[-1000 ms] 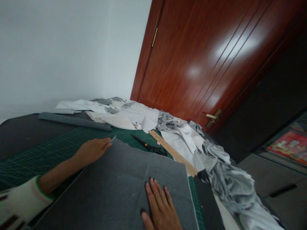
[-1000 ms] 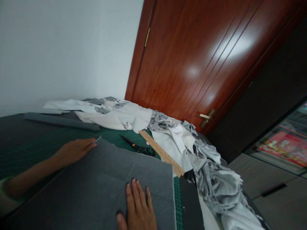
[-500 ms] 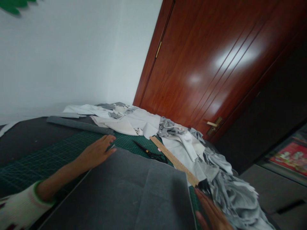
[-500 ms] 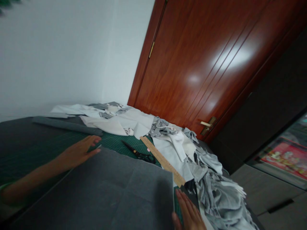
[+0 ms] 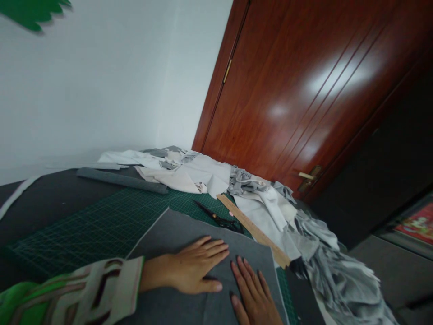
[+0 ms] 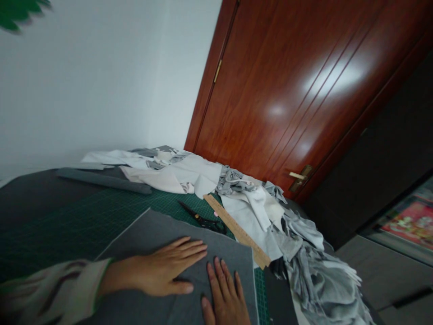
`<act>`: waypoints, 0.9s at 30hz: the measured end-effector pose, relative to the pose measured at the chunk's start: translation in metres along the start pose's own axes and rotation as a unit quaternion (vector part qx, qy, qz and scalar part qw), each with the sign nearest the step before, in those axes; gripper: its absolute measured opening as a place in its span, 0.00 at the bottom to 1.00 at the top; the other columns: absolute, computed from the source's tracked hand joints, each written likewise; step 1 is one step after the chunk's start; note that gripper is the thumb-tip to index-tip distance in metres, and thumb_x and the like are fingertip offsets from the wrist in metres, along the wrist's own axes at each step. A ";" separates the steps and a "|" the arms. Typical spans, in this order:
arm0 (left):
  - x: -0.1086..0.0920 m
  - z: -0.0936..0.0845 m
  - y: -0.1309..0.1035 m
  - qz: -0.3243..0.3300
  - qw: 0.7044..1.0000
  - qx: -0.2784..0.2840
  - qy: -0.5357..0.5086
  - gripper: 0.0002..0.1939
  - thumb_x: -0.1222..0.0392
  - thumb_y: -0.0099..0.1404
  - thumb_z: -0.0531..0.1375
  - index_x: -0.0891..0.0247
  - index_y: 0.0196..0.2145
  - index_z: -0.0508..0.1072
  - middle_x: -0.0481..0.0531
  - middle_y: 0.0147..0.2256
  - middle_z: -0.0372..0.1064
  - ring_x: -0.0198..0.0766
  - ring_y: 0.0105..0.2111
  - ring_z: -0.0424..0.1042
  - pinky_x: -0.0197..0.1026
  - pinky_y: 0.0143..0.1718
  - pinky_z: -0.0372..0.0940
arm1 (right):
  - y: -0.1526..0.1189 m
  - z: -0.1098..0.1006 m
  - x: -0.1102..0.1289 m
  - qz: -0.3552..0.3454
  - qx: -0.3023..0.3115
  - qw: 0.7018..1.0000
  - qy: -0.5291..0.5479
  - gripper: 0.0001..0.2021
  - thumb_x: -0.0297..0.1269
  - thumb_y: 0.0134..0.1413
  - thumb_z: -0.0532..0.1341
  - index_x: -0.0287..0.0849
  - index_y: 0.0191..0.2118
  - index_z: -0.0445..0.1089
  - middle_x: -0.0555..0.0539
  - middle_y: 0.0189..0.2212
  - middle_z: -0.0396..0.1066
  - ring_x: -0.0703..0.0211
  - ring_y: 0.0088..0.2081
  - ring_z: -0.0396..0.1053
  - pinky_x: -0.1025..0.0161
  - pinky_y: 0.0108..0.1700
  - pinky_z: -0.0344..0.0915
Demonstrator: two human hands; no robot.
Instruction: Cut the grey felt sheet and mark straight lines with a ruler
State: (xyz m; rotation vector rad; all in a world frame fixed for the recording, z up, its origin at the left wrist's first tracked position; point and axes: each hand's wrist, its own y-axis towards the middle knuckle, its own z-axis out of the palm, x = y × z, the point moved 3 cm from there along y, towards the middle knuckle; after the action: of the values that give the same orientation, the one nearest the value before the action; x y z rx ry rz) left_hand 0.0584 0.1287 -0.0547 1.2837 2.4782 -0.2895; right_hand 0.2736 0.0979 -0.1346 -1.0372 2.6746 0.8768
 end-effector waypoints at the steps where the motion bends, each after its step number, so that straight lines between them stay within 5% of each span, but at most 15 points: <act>1: 0.002 0.003 0.000 0.000 1.000 -0.005 0.000 0.38 0.44 0.70 0.52 0.69 0.68 0.46 0.62 0.68 0.37 0.47 0.68 0.38 0.57 0.67 0.37 | -0.006 -0.001 -0.005 -0.009 0.018 1.000 0.013 0.36 0.44 0.66 0.48 0.43 0.70 0.26 0.37 0.59 0.63 0.40 0.55 0.69 0.43 0.43 0.76; 4: 0.004 0.008 -0.001 -0.001 1.000 -0.019 -0.001 0.37 0.44 0.71 0.49 0.67 0.68 0.43 0.59 0.69 0.35 0.45 0.69 0.36 0.56 0.68 0.36 | -0.013 -0.019 -0.030 0.015 0.109 0.988 0.112 0.30 0.51 0.61 0.55 0.50 0.67 0.54 0.41 0.59 0.65 0.41 0.55 0.69 0.48 0.48 0.74; 7: 0.005 0.009 -0.002 0.005 1.000 -0.024 0.001 0.36 0.43 0.71 0.48 0.65 0.68 0.43 0.58 0.69 0.34 0.45 0.69 0.36 0.56 0.68 0.35 | 0.007 -0.047 -0.070 0.209 0.210 0.927 0.228 0.21 0.49 0.64 0.51 0.45 0.51 0.73 0.42 0.45 0.79 0.51 0.43 0.78 0.59 0.45 0.73; 9: 0.005 0.010 -0.002 0.010 1.000 -0.028 0.001 0.36 0.43 0.71 0.48 0.65 0.68 0.42 0.59 0.69 0.34 0.46 0.69 0.36 0.56 0.68 0.35 | 0.036 -0.063 -0.088 0.247 0.213 0.906 0.269 0.23 0.48 0.65 0.47 0.41 0.50 0.72 0.43 0.34 0.79 0.52 0.35 0.77 0.59 0.38 0.72; 11: 0.004 0.009 -0.002 0.011 0.999 -0.030 0.000 0.37 0.43 0.71 0.49 0.65 0.68 0.43 0.59 0.69 0.35 0.46 0.69 0.36 0.57 0.68 0.35 | 0.071 -0.067 -0.098 0.220 0.193 0.919 0.266 0.19 0.44 0.65 0.49 0.40 0.47 0.72 0.41 0.40 0.78 0.51 0.40 0.75 0.57 0.43 0.70; 16: 0.002 0.006 -0.004 0.013 0.999 -0.047 -0.021 0.35 0.45 0.71 0.52 0.65 0.67 0.47 0.60 0.68 0.37 0.46 0.68 0.39 0.57 0.67 0.39 | 0.131 -0.026 -0.095 0.178 0.227 0.934 0.211 0.14 0.33 0.60 0.56 0.37 0.49 0.71 0.41 0.47 0.75 0.55 0.49 0.71 0.64 0.53 0.64; 21: 0.003 0.005 -0.006 0.016 0.997 -0.053 -0.051 0.35 0.46 0.71 0.52 0.66 0.67 0.47 0.59 0.68 0.39 0.48 0.68 0.40 0.59 0.67 0.38 | 0.154 -0.001 -0.087 0.233 0.270 0.926 0.121 0.12 0.28 0.61 0.53 0.36 0.40 0.73 0.38 0.38 0.77 0.51 0.44 0.74 0.61 0.46 0.65; 27: 0.006 0.007 -0.008 0.018 0.996 -0.068 -0.053 0.34 0.47 0.71 0.53 0.62 0.67 0.48 0.55 0.68 0.40 0.47 0.68 0.41 0.58 0.68 0.39 | 0.154 0.003 -0.097 0.285 0.279 0.916 0.045 0.15 0.27 0.56 0.58 0.31 0.50 0.66 0.34 0.49 0.69 0.50 0.52 0.68 0.61 0.51 0.63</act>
State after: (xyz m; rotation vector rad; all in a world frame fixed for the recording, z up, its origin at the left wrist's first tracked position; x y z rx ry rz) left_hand 0.0500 0.1265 -0.0637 1.2224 2.3410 -0.1716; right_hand 0.2454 0.2464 -0.0331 -0.1699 3.0592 0.0725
